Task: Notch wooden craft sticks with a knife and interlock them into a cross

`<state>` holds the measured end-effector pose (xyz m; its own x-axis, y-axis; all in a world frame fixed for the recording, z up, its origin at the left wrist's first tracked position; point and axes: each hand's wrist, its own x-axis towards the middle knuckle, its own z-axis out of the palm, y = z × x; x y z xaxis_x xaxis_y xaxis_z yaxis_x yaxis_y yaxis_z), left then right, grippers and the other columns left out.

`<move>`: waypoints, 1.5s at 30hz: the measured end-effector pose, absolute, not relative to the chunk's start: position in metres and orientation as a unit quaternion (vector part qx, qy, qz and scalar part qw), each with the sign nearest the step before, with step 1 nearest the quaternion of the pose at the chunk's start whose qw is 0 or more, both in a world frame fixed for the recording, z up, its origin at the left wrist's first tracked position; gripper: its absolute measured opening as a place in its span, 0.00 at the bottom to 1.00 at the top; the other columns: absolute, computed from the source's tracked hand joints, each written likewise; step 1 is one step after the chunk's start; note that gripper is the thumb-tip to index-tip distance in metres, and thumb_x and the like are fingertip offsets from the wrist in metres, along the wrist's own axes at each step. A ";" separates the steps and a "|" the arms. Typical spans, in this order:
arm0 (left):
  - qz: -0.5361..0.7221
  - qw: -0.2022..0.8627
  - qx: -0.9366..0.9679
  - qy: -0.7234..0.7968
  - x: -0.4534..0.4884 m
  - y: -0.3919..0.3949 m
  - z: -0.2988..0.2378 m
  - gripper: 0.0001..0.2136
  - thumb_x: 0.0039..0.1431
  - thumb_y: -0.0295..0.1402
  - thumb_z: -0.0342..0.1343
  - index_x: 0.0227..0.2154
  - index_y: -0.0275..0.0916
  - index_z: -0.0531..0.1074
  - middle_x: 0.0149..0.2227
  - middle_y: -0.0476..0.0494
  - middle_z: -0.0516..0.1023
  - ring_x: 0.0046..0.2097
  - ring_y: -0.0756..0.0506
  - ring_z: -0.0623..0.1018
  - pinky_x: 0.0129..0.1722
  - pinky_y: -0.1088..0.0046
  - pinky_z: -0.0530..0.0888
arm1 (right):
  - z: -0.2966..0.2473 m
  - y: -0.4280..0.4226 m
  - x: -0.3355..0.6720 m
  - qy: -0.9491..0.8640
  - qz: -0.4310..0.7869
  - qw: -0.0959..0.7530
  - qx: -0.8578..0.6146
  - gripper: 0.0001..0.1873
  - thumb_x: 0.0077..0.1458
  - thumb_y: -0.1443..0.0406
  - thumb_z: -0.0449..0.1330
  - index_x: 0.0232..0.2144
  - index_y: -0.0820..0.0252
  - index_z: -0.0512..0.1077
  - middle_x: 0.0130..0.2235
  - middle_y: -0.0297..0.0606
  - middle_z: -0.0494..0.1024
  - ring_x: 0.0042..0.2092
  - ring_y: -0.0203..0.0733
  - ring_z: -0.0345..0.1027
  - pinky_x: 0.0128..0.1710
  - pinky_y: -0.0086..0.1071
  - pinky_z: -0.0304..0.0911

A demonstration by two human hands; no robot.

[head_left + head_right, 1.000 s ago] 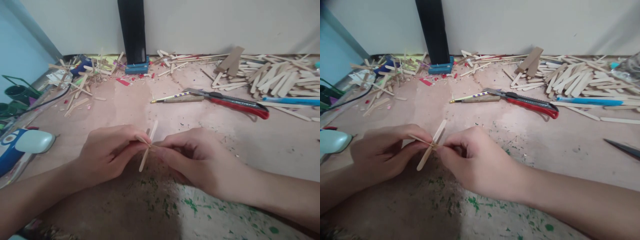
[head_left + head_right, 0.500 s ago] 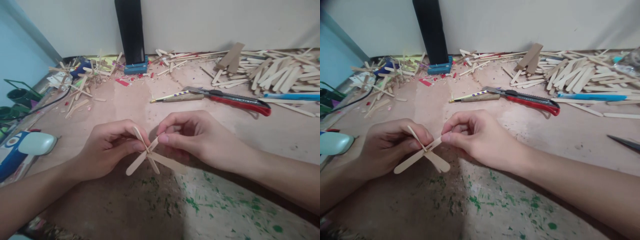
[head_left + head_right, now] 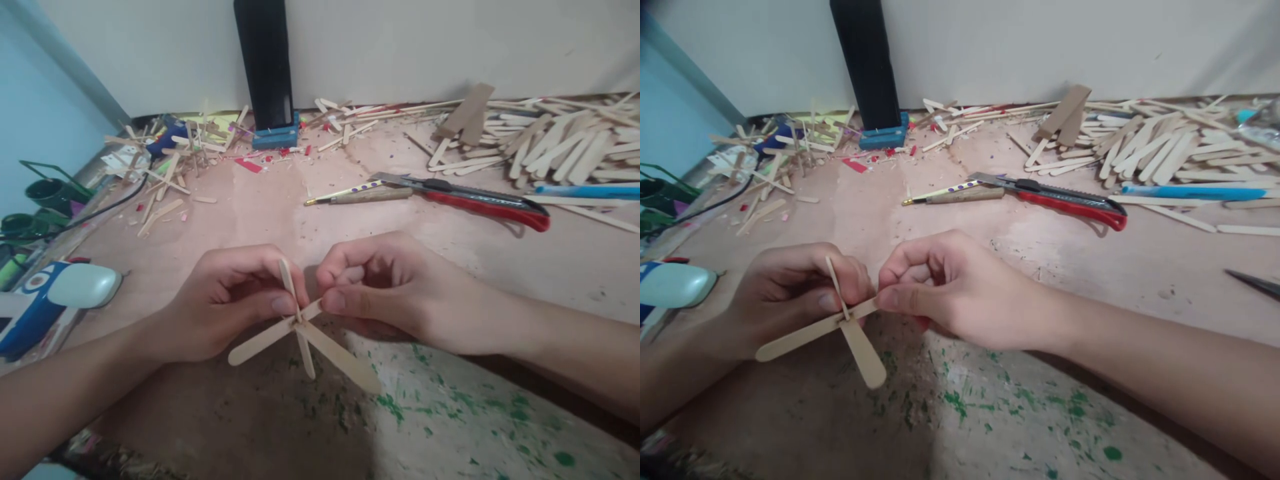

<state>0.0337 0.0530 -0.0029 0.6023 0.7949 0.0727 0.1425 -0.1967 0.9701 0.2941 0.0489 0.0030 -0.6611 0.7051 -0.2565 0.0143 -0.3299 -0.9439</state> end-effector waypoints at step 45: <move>0.378 0.440 0.748 0.321 0.038 0.037 -0.020 0.33 0.54 0.34 0.86 0.61 0.58 0.82 0.54 0.52 0.89 0.53 0.40 0.90 0.54 0.67 0.89 | -0.010 0.040 0.297 -0.722 0.511 0.269 -0.380 0.22 0.80 0.57 0.56 0.33 0.54 0.80 0.27 0.30 0.70 0.30 0.37 0.62 0.29 0.30 0.60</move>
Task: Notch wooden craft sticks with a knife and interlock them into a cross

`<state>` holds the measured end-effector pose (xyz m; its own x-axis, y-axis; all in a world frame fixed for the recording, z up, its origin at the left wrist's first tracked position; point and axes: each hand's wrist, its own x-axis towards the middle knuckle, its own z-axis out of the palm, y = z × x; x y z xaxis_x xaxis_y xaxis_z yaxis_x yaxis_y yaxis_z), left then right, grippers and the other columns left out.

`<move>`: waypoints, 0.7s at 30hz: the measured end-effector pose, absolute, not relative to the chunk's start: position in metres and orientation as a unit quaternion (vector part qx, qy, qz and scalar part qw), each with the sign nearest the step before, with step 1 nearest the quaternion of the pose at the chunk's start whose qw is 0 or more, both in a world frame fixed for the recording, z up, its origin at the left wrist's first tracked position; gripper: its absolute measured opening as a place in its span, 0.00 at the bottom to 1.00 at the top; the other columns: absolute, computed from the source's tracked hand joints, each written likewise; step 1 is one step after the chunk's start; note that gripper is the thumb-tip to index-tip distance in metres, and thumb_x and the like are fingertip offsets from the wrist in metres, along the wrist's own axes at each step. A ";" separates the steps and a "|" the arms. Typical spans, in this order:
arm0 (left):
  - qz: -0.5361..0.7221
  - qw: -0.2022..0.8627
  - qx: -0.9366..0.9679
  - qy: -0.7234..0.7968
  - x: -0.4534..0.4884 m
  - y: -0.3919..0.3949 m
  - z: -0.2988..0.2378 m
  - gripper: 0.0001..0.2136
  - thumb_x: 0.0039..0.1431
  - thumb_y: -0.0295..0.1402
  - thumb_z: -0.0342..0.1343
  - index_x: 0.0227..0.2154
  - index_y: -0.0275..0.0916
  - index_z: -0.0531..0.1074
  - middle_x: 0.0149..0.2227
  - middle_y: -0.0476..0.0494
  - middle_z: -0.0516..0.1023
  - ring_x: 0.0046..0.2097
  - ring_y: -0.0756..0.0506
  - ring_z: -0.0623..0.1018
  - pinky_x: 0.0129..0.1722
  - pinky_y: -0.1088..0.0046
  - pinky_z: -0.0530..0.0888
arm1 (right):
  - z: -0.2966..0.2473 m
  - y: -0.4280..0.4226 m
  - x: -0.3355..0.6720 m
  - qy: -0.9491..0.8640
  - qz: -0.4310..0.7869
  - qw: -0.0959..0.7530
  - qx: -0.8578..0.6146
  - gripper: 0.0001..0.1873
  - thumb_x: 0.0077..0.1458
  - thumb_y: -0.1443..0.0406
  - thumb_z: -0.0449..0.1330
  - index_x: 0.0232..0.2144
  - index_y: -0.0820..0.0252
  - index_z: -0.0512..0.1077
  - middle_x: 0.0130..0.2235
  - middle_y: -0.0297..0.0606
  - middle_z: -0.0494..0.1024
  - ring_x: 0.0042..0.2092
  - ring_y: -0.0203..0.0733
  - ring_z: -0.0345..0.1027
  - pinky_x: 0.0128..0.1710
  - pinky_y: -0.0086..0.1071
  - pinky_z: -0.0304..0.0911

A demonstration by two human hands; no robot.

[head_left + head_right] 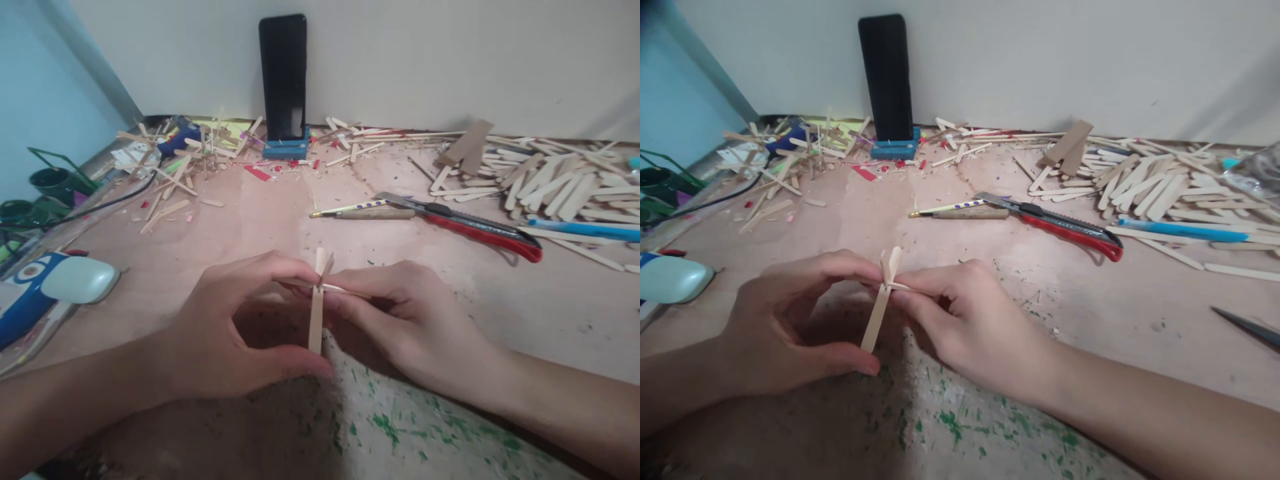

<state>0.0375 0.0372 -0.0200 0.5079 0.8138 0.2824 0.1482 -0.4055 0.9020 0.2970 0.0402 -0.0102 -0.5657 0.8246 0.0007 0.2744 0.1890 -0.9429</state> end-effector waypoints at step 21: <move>0.372 0.466 0.734 0.324 0.038 0.045 -0.023 0.37 0.46 0.41 0.90 0.58 0.60 0.80 0.47 0.54 0.90 0.44 0.39 0.91 0.44 0.63 0.90 | -0.008 0.042 0.298 -0.744 0.462 0.301 -0.377 0.17 0.80 0.61 0.60 0.36 0.56 0.81 0.33 0.28 0.80 0.34 0.33 0.69 0.36 0.28 0.63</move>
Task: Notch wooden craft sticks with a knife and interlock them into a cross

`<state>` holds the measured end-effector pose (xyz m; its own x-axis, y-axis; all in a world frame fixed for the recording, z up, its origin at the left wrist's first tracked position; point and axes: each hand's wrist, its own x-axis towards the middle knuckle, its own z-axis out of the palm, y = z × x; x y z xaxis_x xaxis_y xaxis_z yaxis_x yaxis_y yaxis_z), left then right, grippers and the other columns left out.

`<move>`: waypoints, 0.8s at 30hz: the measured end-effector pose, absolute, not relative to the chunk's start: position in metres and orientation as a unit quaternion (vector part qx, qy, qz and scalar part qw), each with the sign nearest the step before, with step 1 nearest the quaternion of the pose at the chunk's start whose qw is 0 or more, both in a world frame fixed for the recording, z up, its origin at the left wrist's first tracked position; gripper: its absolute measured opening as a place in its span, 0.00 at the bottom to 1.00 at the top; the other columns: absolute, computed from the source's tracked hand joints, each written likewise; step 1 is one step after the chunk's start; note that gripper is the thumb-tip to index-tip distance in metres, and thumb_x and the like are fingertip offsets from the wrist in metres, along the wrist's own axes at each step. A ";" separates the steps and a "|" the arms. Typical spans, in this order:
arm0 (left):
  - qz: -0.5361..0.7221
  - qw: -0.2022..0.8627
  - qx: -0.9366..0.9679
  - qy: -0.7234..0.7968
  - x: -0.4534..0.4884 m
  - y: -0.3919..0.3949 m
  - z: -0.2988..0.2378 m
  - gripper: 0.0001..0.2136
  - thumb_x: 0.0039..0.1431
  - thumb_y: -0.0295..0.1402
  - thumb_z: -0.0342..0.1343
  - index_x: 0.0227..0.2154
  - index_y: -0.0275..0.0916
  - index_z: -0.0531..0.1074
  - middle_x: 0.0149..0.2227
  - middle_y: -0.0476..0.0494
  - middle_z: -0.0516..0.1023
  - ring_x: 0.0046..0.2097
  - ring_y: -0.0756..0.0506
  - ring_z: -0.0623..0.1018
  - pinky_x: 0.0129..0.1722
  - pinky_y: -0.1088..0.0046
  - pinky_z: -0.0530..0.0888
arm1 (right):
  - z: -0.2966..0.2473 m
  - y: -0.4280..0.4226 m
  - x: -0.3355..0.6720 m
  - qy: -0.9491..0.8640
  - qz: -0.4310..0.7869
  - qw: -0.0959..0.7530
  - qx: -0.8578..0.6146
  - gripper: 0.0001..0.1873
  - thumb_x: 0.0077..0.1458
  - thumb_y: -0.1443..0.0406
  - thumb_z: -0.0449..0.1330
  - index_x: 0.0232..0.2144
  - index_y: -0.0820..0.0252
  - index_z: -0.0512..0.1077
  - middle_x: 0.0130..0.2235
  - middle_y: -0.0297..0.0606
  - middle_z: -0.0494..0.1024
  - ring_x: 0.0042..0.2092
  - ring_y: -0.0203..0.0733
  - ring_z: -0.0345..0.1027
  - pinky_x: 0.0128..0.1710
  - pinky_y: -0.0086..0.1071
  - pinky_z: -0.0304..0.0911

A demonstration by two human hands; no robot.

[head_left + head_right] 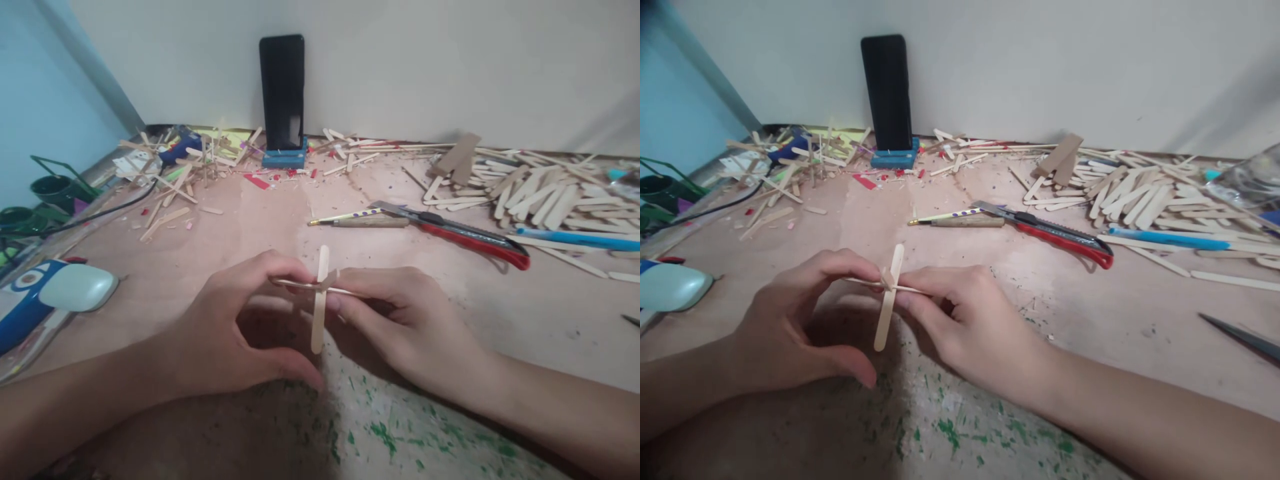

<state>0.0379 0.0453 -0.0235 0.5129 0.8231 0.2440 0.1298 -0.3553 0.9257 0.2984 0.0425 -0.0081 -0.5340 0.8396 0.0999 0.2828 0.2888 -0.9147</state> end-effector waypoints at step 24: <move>0.390 0.541 0.617 0.417 0.053 0.041 -0.020 0.20 0.62 0.45 0.78 0.43 0.44 0.73 0.36 0.50 0.84 0.36 0.49 0.84 0.36 0.77 0.81 | -0.010 0.045 0.296 -0.752 0.399 0.366 -0.377 0.17 0.78 0.65 0.59 0.38 0.54 0.87 0.40 0.37 0.88 0.45 0.42 0.84 0.51 0.34 0.77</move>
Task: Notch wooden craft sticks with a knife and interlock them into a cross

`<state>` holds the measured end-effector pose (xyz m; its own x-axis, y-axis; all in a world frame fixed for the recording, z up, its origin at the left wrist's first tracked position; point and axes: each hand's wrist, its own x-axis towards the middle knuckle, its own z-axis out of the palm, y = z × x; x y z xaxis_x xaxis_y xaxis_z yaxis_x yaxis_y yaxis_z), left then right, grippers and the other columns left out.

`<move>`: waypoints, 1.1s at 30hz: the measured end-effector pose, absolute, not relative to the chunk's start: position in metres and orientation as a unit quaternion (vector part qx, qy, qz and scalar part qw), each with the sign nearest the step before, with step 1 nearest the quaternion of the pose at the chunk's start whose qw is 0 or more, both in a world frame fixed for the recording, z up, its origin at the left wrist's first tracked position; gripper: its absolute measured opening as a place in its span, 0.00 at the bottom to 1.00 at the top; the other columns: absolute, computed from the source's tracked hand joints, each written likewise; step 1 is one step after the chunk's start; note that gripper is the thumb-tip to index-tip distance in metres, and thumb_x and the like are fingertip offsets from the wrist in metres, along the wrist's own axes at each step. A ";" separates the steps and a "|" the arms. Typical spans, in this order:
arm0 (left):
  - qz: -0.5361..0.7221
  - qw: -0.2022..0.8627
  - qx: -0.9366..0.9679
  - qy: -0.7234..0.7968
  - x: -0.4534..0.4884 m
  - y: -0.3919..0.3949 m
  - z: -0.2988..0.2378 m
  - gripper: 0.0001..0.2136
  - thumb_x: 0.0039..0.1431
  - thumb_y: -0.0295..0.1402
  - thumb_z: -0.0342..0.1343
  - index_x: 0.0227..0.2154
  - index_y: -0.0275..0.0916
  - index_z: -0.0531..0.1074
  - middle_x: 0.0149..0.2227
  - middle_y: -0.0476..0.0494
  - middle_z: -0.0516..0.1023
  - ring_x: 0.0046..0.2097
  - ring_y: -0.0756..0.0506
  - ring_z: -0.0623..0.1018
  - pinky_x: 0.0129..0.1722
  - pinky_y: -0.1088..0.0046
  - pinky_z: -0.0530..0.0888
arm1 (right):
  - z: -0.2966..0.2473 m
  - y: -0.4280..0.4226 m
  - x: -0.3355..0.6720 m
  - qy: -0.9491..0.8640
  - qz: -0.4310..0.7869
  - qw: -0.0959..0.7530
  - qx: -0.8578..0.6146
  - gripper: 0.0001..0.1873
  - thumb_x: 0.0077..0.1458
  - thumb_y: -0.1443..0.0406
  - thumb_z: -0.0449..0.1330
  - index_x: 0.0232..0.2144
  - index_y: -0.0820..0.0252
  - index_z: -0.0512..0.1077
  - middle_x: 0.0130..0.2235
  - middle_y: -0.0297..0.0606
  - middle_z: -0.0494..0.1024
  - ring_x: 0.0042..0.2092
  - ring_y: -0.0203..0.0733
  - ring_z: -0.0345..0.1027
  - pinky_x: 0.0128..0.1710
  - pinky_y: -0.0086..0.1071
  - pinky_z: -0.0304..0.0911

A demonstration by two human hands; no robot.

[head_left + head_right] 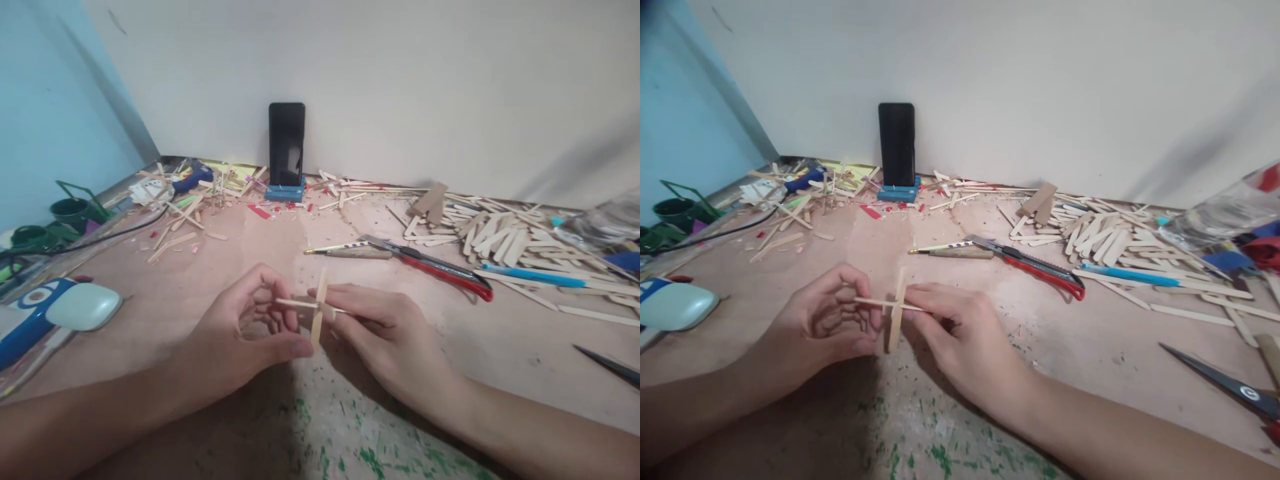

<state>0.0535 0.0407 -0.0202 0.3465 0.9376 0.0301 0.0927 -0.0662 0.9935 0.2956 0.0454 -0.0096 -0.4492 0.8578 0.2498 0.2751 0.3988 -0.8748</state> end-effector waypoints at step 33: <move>0.306 0.613 0.609 0.401 0.058 0.038 -0.013 0.16 0.67 0.37 0.64 0.24 0.40 0.70 0.22 0.55 0.69 0.23 0.55 0.68 0.21 0.80 0.61 | -0.005 0.030 0.294 -0.820 0.250 0.325 -0.400 0.06 0.75 0.61 0.65 0.44 0.55 0.80 0.29 0.29 0.80 0.25 0.33 0.67 0.24 0.29 0.64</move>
<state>0.0575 0.0379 -0.0128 0.4921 0.8624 -0.1185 0.1130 0.0716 0.9910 0.2935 0.0300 -0.0049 -0.4689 0.8177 0.3339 0.4927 0.5559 -0.6695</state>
